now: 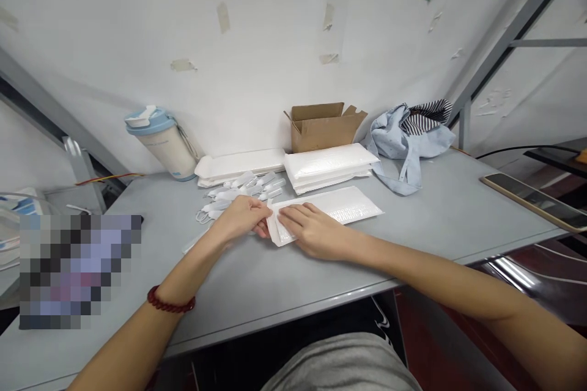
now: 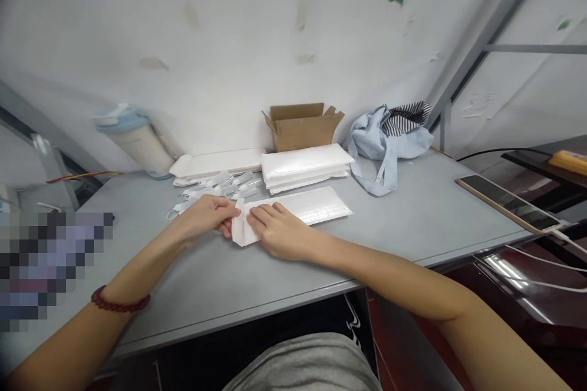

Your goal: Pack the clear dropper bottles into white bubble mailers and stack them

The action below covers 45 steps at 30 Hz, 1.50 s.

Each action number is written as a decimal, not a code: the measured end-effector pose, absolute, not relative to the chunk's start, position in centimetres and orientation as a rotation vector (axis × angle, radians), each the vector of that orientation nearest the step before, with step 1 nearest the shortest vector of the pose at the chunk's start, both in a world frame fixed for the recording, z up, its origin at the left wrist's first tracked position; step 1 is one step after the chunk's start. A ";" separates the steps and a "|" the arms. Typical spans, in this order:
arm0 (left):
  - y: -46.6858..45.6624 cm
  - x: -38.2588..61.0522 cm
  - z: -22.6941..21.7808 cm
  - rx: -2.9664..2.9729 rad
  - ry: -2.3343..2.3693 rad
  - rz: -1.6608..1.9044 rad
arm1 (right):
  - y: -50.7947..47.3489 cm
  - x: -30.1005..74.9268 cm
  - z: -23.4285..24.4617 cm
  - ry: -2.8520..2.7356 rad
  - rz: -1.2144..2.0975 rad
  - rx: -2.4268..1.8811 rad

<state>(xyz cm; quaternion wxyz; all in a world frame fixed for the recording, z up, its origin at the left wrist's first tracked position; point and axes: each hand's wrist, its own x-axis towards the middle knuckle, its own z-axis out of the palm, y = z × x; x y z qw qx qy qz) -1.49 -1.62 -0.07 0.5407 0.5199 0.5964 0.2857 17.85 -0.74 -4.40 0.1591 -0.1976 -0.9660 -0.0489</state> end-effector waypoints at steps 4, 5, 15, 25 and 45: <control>-1.8 -0.8 -0.2 1.230 1.384 0.733 | -0.5 17.6 -5.3 -2.741 -0.256 -0.521; -1.8 -0.6 -0.2 1.240 1.388 0.721 | -0.6 17.6 -5.4 -2.732 -0.276 -0.522; -2.6 -0.7 -0.2 1.701 1.170 0.447 | -0.4 18.7 -3.7 -2.417 -0.424 -0.568; -2.2 1.4 -0.3 2.024 1.302 0.835 | 0.5 20.2 -0.8 -2.116 -0.524 -0.624; 9.6 3.5 1.2 1.082 1.267 0.935 | 8.6 26.2 -0.9 -2.128 -0.425 -1.258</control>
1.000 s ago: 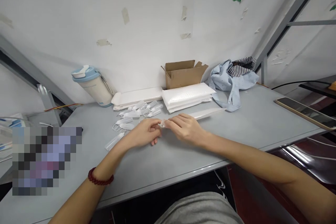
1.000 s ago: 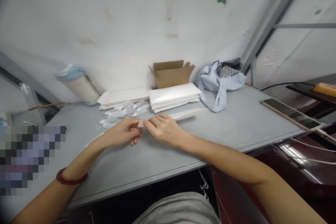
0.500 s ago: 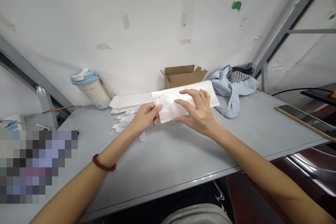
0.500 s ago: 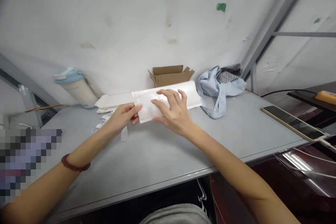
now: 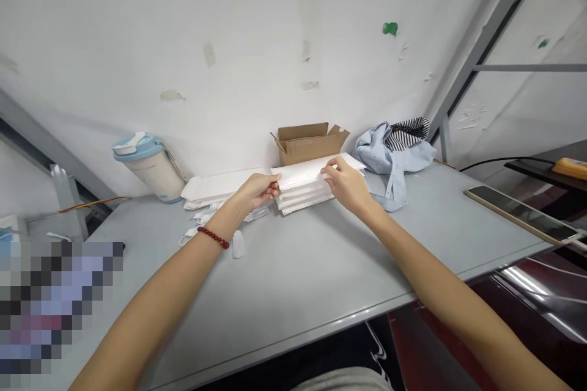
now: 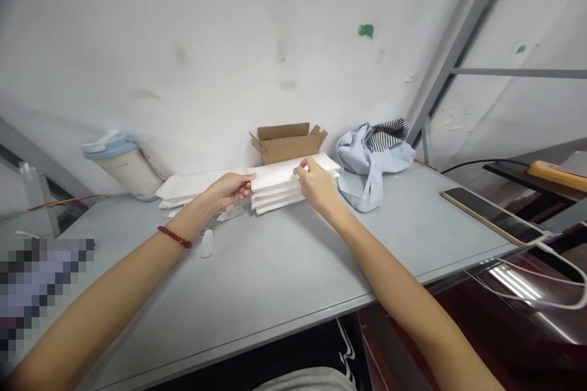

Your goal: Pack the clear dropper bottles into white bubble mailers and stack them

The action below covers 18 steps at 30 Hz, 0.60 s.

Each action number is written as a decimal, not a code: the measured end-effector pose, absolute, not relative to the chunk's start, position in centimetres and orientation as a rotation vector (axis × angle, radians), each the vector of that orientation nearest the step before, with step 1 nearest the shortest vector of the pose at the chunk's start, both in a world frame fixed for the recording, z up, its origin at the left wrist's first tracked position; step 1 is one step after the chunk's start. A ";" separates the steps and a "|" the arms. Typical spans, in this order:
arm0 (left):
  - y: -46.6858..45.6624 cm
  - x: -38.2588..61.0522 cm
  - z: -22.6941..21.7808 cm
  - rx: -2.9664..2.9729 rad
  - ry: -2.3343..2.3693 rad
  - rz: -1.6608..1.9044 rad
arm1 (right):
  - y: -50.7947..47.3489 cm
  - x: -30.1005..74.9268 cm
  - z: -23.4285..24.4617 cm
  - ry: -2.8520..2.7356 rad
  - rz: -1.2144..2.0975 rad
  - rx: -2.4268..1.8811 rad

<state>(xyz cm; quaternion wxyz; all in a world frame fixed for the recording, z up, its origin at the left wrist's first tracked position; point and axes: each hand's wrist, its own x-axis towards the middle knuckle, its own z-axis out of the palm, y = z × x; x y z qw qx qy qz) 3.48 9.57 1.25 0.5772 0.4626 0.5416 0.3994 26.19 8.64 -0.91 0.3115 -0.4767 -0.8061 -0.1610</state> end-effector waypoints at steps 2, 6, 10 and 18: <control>9.3 3.1 1.0 1.134 1.340 0.936 | 8.9 26.2 -1.1 -2.109 -0.375 -1.331; 8.9 1.0 0.7 1.309 1.568 0.947 | 8.9 26.1 -1.0 -2.082 -0.323 -1.381; 9.2 -2.7 0.5 1.601 1.904 0.933 | 8.3 26.0 -0.5 -2.067 -0.323 -1.410; 10.6 -8.4 0.2 2.053 2.130 0.627 | 7.3 25.9 0.4 -2.095 -0.258 -1.423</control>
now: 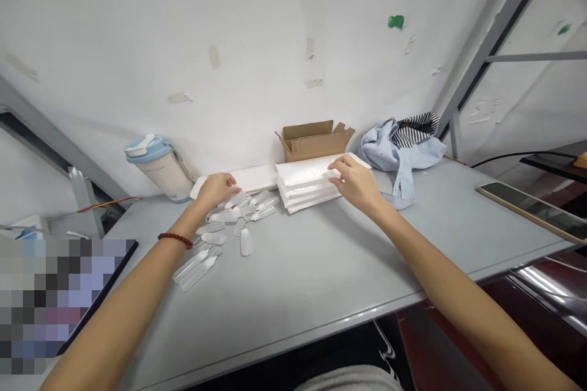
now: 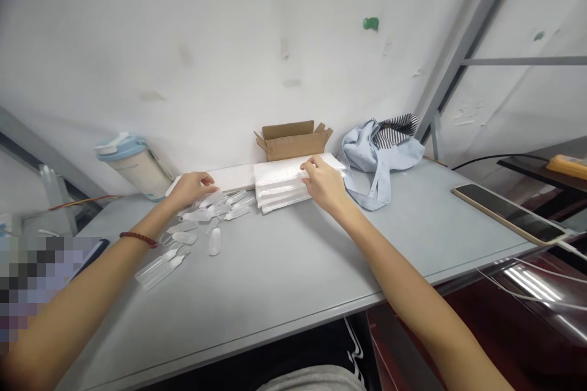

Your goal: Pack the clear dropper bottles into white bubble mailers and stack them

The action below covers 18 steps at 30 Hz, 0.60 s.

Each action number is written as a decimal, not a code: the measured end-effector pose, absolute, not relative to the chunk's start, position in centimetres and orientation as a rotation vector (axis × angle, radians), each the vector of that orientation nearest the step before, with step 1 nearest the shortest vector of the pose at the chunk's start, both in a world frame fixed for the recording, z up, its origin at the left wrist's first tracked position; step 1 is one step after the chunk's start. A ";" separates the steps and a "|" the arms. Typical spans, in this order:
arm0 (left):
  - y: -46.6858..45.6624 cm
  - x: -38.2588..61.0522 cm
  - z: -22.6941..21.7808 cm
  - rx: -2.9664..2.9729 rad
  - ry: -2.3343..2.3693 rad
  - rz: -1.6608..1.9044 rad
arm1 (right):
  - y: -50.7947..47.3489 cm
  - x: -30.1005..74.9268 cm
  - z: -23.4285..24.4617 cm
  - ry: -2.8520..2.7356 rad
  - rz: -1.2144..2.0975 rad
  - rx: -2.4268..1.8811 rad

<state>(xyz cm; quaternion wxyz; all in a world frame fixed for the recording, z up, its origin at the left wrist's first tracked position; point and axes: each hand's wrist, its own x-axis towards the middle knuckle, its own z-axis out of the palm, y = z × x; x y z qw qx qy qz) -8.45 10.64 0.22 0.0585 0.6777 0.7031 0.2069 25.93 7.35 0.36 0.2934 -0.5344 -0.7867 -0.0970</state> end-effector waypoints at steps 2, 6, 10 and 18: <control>11.0 -8.8 0.2 2.159 2.101 0.505 | 7.1 25.8 0.4 -2.105 -0.239 -1.418; 11.6 -9.0 0.1 2.359 2.023 0.287 | 6.6 25.5 0.6 -2.116 -0.236 -1.359; 11.7 -9.0 0.1 2.386 2.014 0.260 | 6.3 25.2 0.7 -2.112 -0.229 -1.323; 11.5 -9.0 0.5 2.395 2.033 0.233 | 6.2 24.9 0.6 -2.067 -0.223 -1.232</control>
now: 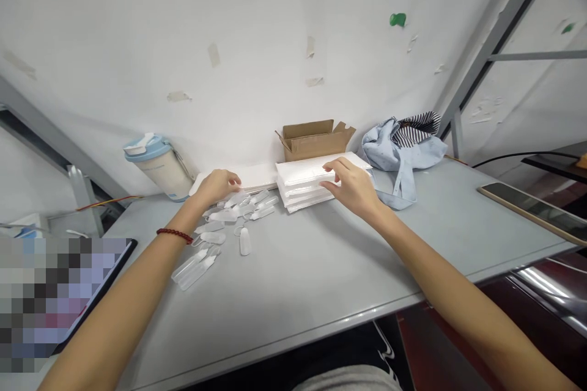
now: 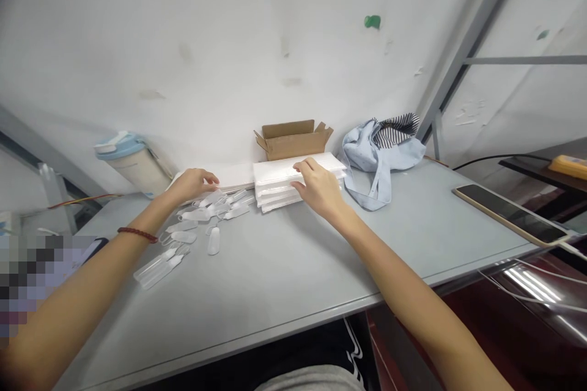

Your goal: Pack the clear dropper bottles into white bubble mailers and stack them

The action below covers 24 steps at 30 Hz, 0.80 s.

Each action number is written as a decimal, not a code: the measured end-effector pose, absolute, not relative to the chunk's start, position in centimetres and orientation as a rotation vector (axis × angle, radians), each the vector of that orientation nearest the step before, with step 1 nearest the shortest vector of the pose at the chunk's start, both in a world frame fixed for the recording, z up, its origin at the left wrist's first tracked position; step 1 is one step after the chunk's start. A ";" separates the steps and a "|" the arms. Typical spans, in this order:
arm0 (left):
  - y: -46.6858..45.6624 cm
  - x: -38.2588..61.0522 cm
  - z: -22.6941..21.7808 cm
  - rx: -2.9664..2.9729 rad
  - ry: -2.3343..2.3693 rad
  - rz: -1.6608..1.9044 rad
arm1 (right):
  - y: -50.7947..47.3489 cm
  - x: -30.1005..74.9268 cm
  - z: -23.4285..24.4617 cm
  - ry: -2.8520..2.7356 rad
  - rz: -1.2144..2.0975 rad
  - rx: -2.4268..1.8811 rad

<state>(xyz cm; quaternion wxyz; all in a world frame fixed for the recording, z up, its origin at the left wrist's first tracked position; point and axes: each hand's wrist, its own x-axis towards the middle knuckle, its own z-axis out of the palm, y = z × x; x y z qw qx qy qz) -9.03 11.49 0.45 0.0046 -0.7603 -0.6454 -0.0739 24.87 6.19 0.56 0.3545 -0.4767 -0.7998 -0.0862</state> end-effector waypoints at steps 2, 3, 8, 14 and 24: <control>11.5 -9.1 0.5 -2.376 -2.029 -0.232 | 6.2 24.9 0.5 -2.063 -0.213 -1.226; 11.5 -9.1 0.5 -2.375 -2.032 -0.232 | 6.2 24.8 0.4 -2.064 -0.209 -1.226; 11.3 -9.0 0.5 -2.368 -2.020 -0.253 | 6.1 24.8 0.4 -2.085 -0.210 -1.249; 11.1 -8.3 0.5 -2.364 -1.930 -0.211 | 6.2 24.9 0.5 -2.132 -0.256 -1.414; 11.0 -8.1 0.4 -2.365 -1.840 -0.081 | 7.0 25.5 0.2 -2.157 -0.321 -1.505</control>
